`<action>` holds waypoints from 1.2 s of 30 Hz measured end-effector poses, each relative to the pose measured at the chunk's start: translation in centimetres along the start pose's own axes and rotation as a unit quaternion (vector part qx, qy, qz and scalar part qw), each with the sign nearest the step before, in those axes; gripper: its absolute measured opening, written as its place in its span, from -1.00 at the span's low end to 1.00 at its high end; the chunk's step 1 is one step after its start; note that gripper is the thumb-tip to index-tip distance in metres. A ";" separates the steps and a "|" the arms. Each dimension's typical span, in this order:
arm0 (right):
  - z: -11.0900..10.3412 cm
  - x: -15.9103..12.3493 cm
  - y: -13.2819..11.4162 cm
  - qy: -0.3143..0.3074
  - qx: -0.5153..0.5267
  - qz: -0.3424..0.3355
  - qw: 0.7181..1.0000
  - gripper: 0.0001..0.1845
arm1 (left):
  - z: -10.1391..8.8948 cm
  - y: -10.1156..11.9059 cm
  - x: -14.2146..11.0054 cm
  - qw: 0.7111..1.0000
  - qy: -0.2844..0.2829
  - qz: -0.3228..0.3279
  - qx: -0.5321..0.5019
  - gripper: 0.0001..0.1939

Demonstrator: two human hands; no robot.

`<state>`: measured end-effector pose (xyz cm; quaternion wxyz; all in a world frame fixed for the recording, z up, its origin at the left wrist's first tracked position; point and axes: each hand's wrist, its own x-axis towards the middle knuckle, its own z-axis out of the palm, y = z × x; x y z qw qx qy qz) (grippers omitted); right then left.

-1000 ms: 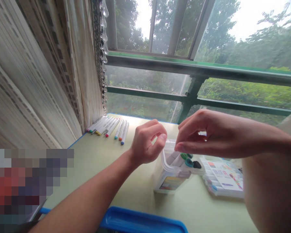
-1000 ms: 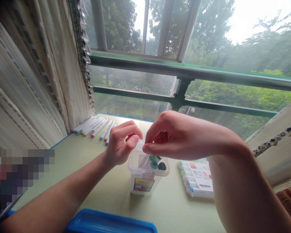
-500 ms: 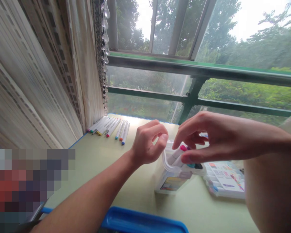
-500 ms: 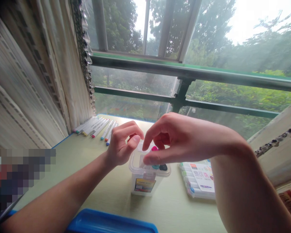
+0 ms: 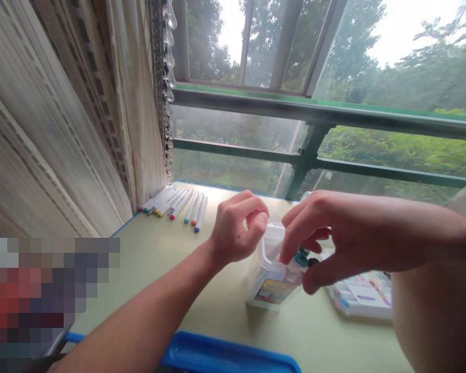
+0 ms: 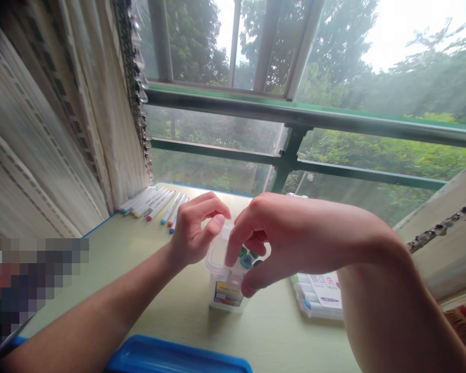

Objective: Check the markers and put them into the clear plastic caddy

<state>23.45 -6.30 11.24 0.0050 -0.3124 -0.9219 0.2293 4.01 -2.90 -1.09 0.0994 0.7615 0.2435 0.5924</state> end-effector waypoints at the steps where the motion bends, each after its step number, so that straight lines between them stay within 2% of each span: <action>1: 0.0 0.0 0.0 -0.006 -0.004 0.006 1.000 -0.74 | 0.0 0.0 0.0 1.000 0.005 -0.002 0.004 -0.76; 8: -0.1 0.2 1.0 0.000 -0.004 -0.008 1.000 -0.73 | -0.1 -0.1 0.2 0.999 0.017 -0.024 0.032 -0.74; 15: -0.3 0.0 0.5 0.071 -0.035 -0.052 0.995 -0.60 | -0.2 -0.7 0.0 0.999 0.032 -0.031 0.011 -0.60; 18: -0.4 0.2 0.2 0.104 -0.014 -0.050 0.993 -0.65 | -0.6 -1.4 0.4 0.993 0.048 -0.054 0.090 -0.61; 20: -0.4 0.4 0.2 0.140 0.006 -0.033 0.990 -0.65 | -1.2 -2.2 0.8 0.968 0.024 -0.116 0.223 -0.68; 21: -0.4 0.5 0.2 0.164 0.014 -0.023 0.986 -0.64 | -1.5 -2.7 1.1 0.939 -0.001 -0.168 0.301 -0.71; 24: -0.2 0.9 0.5 0.242 0.023 -0.002 0.970 -0.56 | -2.7 -4.3 1.6 0.818 -0.152 -0.318 0.454 -0.68; 25: -0.1 1.1 0.6 0.266 0.018 0.005 0.964 -0.53 | -3.1 -4.9 1.6 0.800 -0.169 -0.341 0.464 -0.67; 28: 0.0 1.5 0.8 0.312 -0.006 0.027 0.950 -0.46 | -4.1 -6.1 1.4 0.770 -0.196 -0.378 0.476 -0.62; 32: -0.1 1.8 0.8 0.315 -0.035 0.044 0.947 -0.45 | -4.7 -7.1 0.9 0.743 -0.227 -0.404 0.483 -0.60; 36: -0.1 1.9 1.0 0.334 -0.061 0.038 0.940 -0.46 | -4.5 -7.7 0.8 0.721 -0.253 -0.426 0.484 -0.58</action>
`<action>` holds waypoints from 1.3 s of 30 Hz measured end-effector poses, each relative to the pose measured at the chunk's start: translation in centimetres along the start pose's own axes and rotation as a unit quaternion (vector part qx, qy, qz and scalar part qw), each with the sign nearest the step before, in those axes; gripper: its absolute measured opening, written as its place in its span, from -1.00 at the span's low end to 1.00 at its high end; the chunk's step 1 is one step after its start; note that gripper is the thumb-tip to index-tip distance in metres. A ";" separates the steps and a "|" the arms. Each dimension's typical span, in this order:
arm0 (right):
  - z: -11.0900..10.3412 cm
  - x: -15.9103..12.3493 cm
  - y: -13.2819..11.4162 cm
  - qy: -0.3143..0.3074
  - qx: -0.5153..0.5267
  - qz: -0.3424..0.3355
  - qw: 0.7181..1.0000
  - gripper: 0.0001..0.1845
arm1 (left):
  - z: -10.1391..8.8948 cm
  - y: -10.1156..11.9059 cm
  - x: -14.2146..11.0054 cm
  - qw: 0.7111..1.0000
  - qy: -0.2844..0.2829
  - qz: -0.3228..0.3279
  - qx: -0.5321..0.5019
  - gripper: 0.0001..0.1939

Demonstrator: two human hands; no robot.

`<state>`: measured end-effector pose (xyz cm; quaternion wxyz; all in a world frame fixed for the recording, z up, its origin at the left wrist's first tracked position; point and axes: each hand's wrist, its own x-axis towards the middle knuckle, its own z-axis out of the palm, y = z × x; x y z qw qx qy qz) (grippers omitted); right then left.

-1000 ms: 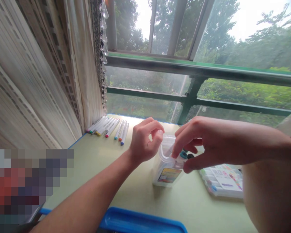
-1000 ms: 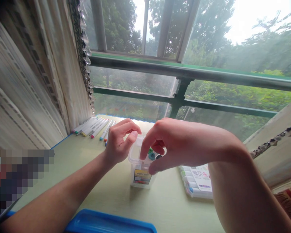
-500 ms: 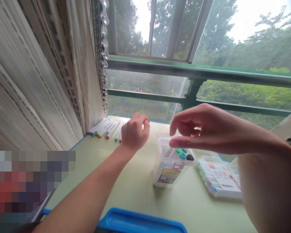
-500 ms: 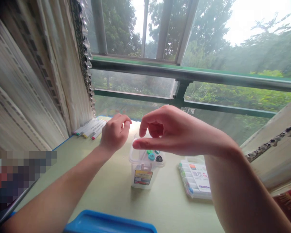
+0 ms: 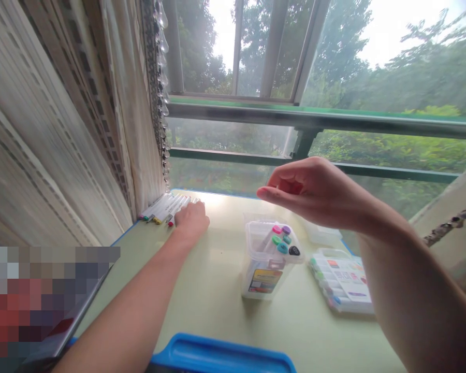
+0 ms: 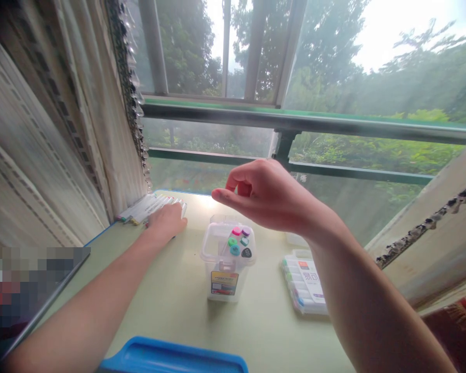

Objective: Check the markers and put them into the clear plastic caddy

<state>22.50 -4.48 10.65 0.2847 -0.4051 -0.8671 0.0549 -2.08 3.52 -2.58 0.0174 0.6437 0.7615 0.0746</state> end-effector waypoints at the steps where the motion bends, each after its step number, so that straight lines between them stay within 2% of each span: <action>1: 0.0 0.0 0.1 0.008 -0.003 -0.002 1.000 -0.47 | 0.1 0.1 0.1 1.000 -0.005 -0.002 0.003 -0.58; 5: 0.1 0.0 0.3 0.018 -0.017 -0.007 1.000 -0.49 | 0.4 0.4 0.1 1.000 -0.012 0.003 0.002 -0.63; 9: 0.4 0.1 0.5 0.023 -0.034 -0.012 0.999 -0.53 | 0.7 0.8 -0.4 0.999 0.005 0.036 -0.022 -0.76; 13: 0.8 0.5 1.1 0.031 -0.058 -0.008 0.998 -0.52 | 0.8 1.7 -0.9 0.991 0.063 0.092 -0.068 -0.71; 17: 1.3 1.2 2.3 0.059 -0.063 0.021 0.996 -0.55 | 0.7 2.8 -1.3 0.969 0.135 0.148 -0.143 -0.65; 19: 1.6 1.5 3.0 0.085 -0.053 0.041 0.994 -0.57 | 0.6 3.2 -1.5 0.940 0.193 0.193 -0.205 -0.68; 20: 1.7 1.6 3.3 0.099 -0.046 0.049 0.993 -0.54 | 0.5 3.4 -1.7 0.912 0.233 0.228 -0.247 -0.71; 23: 1.8 1.7 4.1 0.129 0.013 0.062 0.990 -0.39 | 0.0 3.6 -2.5 0.803 0.343 0.329 -0.360 -0.77; 25: 1.7 1.3 4.1 0.147 0.090 0.061 0.983 -0.35 | -0.5 3.7 -3.2 0.757 0.381 0.352 -0.398 -0.78; 27: 1.5 0.6 3.6 0.170 0.180 0.047 0.968 -0.36 | -1.1 3.9 -3.9 0.725 0.409 0.368 -0.415 -0.76; 29: 1.5 -0.3 2.7 0.191 0.253 0.021 0.948 -0.39 | -1.6 4.1 -4.4 0.705 0.426 0.389 -0.413 -0.73; 31: 1.8 -1.4 1.7 0.208 0.280 -0.012 0.937 -0.47 | -1.9 4.2 -4.9 0.695 0.430 0.409 -0.405 -0.72; 35: 3.7 -3.3 0.7 0.287 0.247 -0.054 0.924 -0.73 | -1.9 4.3 -5.3 0.690 0.433 0.439 -0.380 -0.76; 39: 5.7 -4.7 1.2 0.396 0.231 -0.034 0.888 -0.93 | -2.0 4.4 -5.7 0.668 0.435 0.467 -0.384 -0.84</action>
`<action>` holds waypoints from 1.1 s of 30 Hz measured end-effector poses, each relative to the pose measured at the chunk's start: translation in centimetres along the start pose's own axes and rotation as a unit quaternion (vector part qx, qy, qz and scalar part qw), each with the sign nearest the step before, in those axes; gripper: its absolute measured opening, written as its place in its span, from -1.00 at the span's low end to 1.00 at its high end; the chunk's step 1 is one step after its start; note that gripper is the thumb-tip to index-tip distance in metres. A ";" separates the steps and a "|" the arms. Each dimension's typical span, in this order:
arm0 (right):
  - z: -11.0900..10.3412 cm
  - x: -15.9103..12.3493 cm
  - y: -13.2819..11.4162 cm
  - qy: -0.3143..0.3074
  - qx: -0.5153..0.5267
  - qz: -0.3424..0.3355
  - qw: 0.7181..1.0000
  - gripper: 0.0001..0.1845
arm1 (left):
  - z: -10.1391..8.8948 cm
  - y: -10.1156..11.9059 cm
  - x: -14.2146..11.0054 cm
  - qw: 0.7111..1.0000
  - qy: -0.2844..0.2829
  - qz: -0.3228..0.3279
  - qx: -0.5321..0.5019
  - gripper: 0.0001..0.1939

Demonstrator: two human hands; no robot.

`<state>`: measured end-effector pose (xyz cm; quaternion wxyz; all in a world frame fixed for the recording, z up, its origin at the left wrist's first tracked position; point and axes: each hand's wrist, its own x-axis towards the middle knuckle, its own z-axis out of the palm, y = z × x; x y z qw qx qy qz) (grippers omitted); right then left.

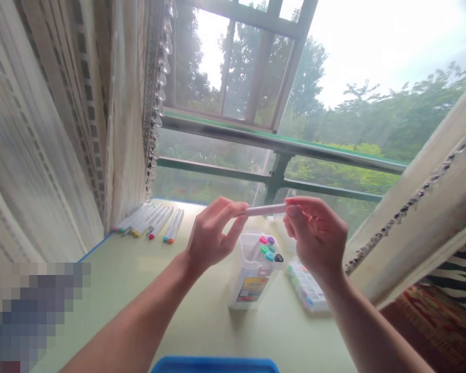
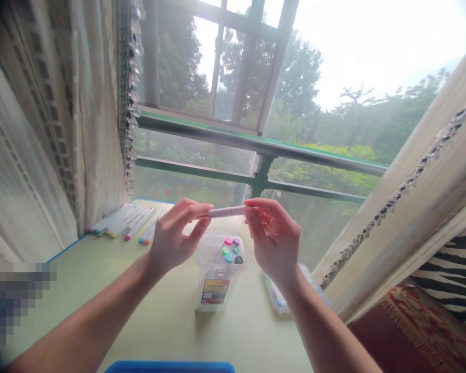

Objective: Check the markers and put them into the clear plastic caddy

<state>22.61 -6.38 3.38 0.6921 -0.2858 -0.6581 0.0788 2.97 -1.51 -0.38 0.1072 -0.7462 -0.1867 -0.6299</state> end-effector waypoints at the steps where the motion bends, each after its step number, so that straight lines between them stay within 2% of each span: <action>1: -0.1 -0.5 0.2 0.011 0.000 0.004 1.000 -0.94 | 0.0 0.1 0.1 1.000 0.005 0.002 -0.009 -0.87; 7: -0.2 -2.2 1.2 0.090 -0.008 -0.013 0.996 -0.92 | -0.2 0.8 0.6 0.999 0.034 -0.016 -0.038 -0.89; 10: -0.1 -2.5 1.9 0.109 0.014 0.027 0.994 -0.87 | -0.2 0.7 0.5 0.998 0.028 -0.044 -0.021 -0.91; 13: 0.1 -2.7 2.6 0.107 0.038 0.073 0.991 -0.78 | 0.0 0.7 0.3 0.997 0.023 -0.069 -0.020 -0.89; 15: 0.1 -2.8 2.8 0.101 0.034 0.081 0.991 -0.76 | 0.1 0.8 0.1 0.996 0.020 -0.085 -0.026 -0.87; 24: 0.2 -3.7 2.2 0.061 -0.018 0.031 0.998 -0.79 | -0.1 1.2 -0.8 0.987 0.002 -0.150 -0.063 -0.85; 33: 0.2 -4.4 2.8 0.035 -0.026 0.043 0.998 -0.80 | -0.1 1.2 -1.5 0.967 0.033 -0.206 -0.144 -0.80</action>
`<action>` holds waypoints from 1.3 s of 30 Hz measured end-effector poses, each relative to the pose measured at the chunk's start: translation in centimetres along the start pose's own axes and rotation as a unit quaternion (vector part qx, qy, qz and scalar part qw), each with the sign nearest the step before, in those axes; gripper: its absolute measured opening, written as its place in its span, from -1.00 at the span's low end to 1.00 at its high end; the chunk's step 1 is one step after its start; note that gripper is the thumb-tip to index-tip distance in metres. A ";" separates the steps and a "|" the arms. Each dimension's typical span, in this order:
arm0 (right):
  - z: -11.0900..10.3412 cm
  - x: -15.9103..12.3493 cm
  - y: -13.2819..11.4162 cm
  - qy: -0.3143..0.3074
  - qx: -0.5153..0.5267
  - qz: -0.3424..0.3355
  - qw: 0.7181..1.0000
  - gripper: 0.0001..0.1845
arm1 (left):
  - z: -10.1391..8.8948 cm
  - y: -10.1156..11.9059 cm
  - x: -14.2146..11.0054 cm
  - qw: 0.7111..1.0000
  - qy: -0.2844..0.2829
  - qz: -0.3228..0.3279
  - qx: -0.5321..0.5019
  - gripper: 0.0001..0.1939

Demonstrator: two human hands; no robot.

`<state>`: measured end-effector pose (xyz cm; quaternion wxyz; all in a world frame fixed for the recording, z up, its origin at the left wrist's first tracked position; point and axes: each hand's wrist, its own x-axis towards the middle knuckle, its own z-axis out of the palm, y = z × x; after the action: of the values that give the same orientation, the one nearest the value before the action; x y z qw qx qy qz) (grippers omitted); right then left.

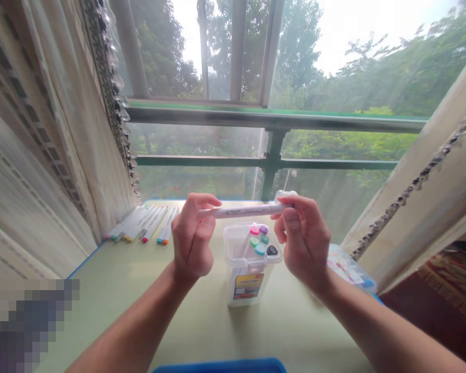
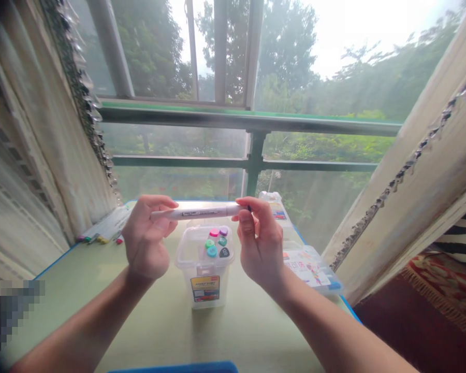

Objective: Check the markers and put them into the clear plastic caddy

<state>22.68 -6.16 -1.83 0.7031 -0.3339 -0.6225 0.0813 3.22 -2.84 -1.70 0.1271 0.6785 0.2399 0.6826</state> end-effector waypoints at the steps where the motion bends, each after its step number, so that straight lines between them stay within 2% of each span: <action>1: 0.0 0.0 0.0 -0.002 -0.001 -0.001 1.000 -0.81 | 0.0 0.0 0.0 1.000 0.000 -0.003 -0.001 -0.80; 9: -0.1 0.0 0.0 0.000 -0.012 -0.013 1.000 -0.84 | 0.2 -0.1 -0.1 1.000 -0.006 -0.016 -0.002 -0.79; 21: -0.1 -0.2 0.2 -0.008 -0.015 0.006 1.000 -0.84 | 0.7 -0.3 -0.2 0.999 0.013 -0.034 -0.031 -0.81; 39: 0.0 -0.3 0.1 -0.008 -0.010 0.002 1.000 -0.85 | 0.5 -0.1 -0.2 0.999 -0.006 -0.034 -0.012 -0.80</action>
<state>22.64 -6.26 -2.09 0.6949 -0.3413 -0.6280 0.0791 3.66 -2.75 -1.96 0.1600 0.6722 0.2541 0.6768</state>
